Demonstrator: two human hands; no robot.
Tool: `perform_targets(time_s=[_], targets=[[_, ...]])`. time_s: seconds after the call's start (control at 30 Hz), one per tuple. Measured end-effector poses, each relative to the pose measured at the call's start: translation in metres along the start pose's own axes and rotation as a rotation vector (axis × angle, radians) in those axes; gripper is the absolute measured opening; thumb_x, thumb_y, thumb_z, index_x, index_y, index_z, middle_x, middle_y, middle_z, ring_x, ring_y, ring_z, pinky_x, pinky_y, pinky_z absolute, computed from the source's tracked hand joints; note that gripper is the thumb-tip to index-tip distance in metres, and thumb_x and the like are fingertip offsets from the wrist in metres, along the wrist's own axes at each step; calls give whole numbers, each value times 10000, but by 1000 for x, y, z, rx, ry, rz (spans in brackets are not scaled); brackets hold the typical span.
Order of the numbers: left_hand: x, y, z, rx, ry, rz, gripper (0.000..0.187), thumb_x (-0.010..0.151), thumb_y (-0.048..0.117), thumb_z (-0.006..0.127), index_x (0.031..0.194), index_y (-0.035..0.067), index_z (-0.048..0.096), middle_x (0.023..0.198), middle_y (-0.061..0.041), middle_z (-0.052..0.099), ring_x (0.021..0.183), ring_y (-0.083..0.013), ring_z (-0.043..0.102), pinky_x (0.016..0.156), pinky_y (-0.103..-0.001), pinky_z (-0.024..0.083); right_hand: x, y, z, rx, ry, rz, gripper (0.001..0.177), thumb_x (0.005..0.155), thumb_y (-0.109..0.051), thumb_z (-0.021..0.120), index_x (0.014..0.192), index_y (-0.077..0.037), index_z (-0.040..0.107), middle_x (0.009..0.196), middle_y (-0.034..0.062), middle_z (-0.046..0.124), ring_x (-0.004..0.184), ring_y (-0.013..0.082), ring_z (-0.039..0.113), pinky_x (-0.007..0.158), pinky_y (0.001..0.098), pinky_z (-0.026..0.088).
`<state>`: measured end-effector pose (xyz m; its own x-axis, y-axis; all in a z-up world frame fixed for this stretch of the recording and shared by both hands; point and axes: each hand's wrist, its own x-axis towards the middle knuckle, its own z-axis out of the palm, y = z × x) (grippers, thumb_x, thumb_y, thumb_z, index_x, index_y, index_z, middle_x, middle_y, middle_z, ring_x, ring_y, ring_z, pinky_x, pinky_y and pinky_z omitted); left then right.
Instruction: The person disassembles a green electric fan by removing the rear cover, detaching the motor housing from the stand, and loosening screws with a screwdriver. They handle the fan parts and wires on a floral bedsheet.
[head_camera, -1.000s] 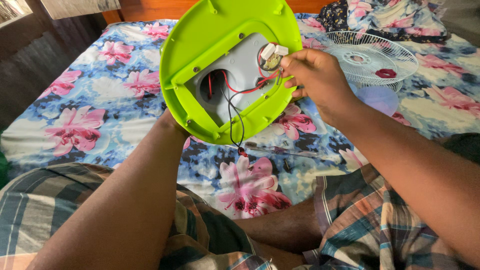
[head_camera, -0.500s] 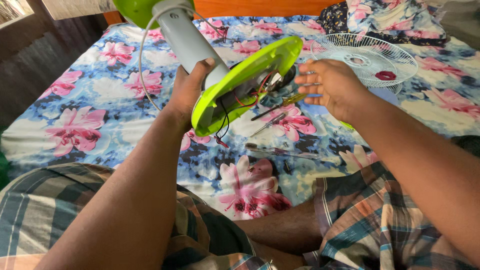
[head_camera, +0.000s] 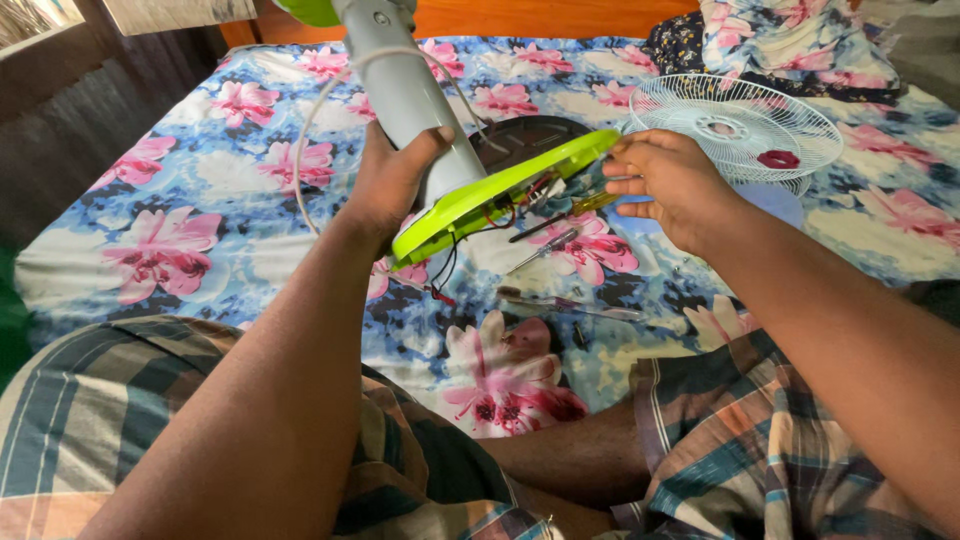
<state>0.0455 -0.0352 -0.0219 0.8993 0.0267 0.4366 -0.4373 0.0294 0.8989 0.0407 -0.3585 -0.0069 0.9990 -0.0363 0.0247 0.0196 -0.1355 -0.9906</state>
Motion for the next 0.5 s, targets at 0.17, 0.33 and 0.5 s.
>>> perform_targets(time_s=[0.17, 0.33, 0.5], targets=[[-6, 2, 5, 19, -142, 47, 633, 800, 346, 734, 1264, -59, 583, 1080, -161, 706, 924, -224, 704, 816, -358, 594, -4, -10, -5, -53, 4, -72, 266, 954, -157, 584, 1209, -114, 646, 1118, 59, 691, 970, 179, 623, 813, 396, 513], [-14, 5, 18, 10, -185, 79, 596, 763, 289, 774, 1238, 39, 515, 1032, -82, 698, 904, -189, 704, 805, -358, 602, -12, -21, 2, -229, -143, -177, 359, 910, -126, 621, 1269, -120, 643, 1164, 32, 715, 999, 142, 655, 799, 336, 511], [-20, 8, 33, 149, -372, 151, 411, 809, 295, 761, 1114, 25, 710, 1017, -94, 758, 920, -177, 711, 839, -344, 583, -11, -20, 30, -440, -560, -296, 502, 846, -116, 700, 1332, -107, 574, 1244, -47, 677, 1092, 103, 677, 911, 289, 541]])
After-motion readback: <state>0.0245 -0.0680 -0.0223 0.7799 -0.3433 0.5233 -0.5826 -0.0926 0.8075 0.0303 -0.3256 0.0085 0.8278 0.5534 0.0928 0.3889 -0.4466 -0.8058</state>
